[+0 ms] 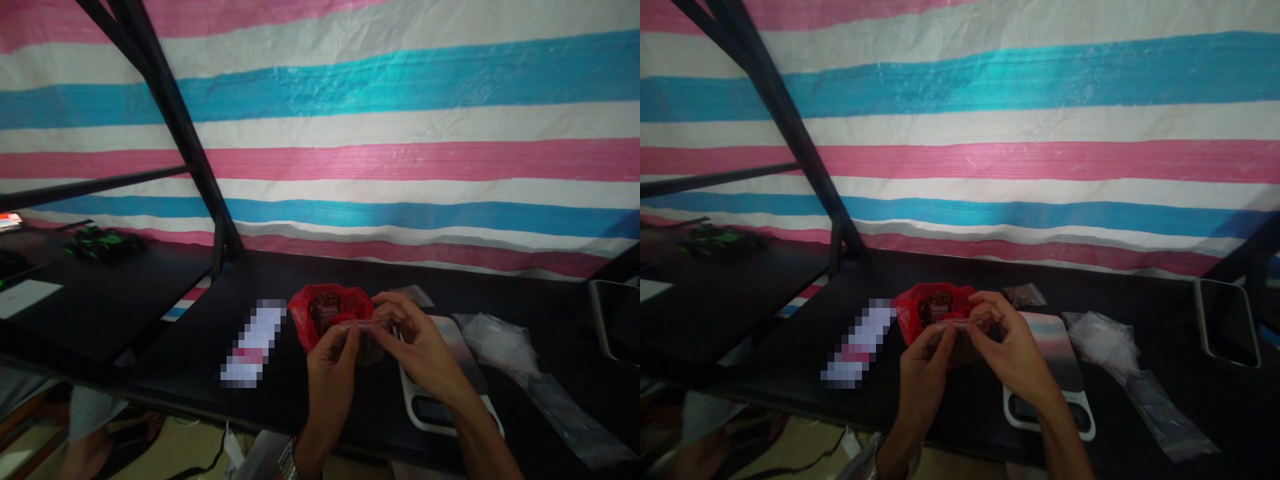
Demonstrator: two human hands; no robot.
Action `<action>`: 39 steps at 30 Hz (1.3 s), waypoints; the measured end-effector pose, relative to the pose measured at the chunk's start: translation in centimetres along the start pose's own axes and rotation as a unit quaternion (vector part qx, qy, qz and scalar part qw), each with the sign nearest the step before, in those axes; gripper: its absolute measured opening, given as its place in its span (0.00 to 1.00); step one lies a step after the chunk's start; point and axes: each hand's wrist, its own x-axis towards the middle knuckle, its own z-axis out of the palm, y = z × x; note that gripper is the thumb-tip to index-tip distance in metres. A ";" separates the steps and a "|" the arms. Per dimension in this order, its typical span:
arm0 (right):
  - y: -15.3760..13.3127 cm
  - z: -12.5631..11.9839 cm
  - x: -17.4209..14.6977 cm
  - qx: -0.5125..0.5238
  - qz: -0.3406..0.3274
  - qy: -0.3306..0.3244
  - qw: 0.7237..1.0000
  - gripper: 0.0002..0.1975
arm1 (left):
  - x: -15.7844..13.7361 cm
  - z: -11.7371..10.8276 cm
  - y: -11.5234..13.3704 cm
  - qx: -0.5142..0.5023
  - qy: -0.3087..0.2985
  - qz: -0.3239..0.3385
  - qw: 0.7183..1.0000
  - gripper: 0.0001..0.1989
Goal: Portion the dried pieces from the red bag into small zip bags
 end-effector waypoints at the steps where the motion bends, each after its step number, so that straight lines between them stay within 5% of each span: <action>1: 0.0 0.0 0.0 -0.002 0.000 -0.001 1.000 0.13 | 0.0 0.0 0.0 0.003 -0.001 0.000 1.000 0.18; 15: 0.2 -0.6 -0.4 -0.004 0.002 -0.001 1.000 0.11 | -0.4 -0.2 -0.5 0.011 -0.055 0.006 0.998 0.15; 27: -0.1 -0.7 -0.4 -0.026 0.037 0.000 0.999 0.23 | -0.2 -0.1 -0.6 0.038 0.013 0.026 0.999 0.13; 31: -0.2 -0.8 -0.5 -0.031 0.016 0.018 0.999 0.20 | 0.0 0.1 -0.8 0.038 0.029 0.023 0.999 0.14; 39: -0.1 -1.8 -1.1 -0.055 -0.002 0.018 0.998 0.20 | 0.0 0.8 -1.3 0.048 -0.028 0.024 0.998 0.10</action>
